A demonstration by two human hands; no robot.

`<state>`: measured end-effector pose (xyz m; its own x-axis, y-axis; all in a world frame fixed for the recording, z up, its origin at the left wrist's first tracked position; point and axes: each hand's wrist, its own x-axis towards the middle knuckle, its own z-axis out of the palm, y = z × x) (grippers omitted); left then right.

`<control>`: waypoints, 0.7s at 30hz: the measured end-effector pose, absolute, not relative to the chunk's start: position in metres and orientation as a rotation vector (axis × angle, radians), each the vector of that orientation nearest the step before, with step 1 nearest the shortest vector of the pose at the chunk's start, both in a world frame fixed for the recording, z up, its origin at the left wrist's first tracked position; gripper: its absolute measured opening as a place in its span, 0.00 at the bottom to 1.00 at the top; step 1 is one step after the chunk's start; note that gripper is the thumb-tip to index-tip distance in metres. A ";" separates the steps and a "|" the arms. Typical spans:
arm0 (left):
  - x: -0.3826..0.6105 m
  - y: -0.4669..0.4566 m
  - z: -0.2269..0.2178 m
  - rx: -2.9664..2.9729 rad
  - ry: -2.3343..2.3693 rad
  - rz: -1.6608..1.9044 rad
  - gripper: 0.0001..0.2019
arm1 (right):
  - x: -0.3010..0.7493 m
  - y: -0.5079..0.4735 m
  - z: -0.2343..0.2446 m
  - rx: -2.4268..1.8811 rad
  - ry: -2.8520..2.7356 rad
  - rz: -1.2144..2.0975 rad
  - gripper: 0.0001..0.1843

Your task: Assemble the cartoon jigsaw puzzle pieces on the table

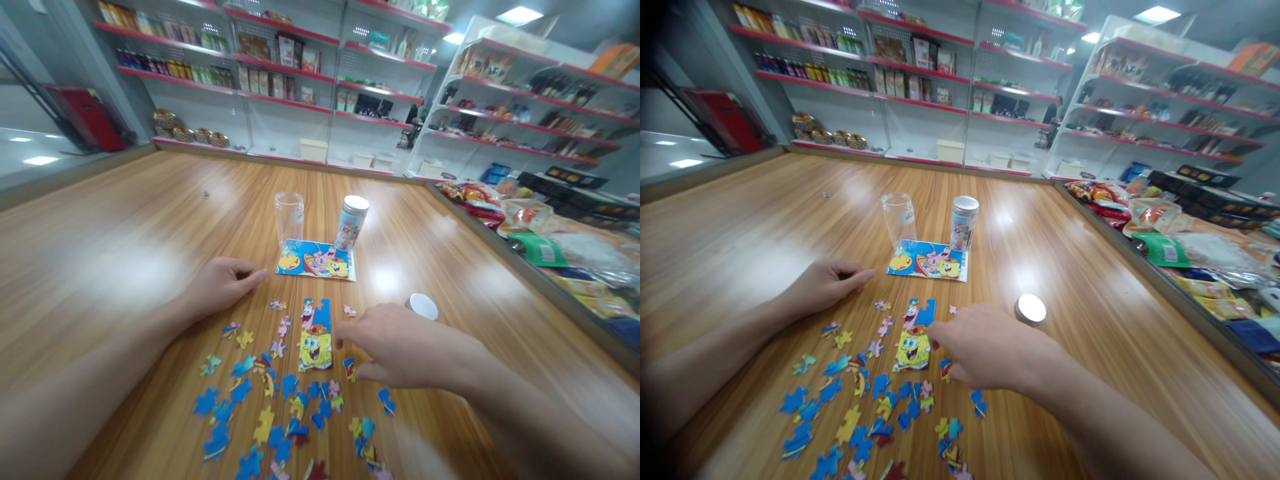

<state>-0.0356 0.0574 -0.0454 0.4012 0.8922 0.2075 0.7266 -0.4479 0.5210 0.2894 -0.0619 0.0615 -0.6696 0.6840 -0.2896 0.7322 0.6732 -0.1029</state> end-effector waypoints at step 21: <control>-0.035 0.056 -0.040 2.289 1.449 0.602 0.28 | 0.304 -0.047 0.074 1.275 2.648 -0.407 0.09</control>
<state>-0.0345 0.0564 -0.0398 0.3818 0.9106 0.1585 0.7552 -0.4062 0.5145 0.3042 -0.0467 0.0744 -0.6183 0.7373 -0.2722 0.7850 0.5963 -0.1680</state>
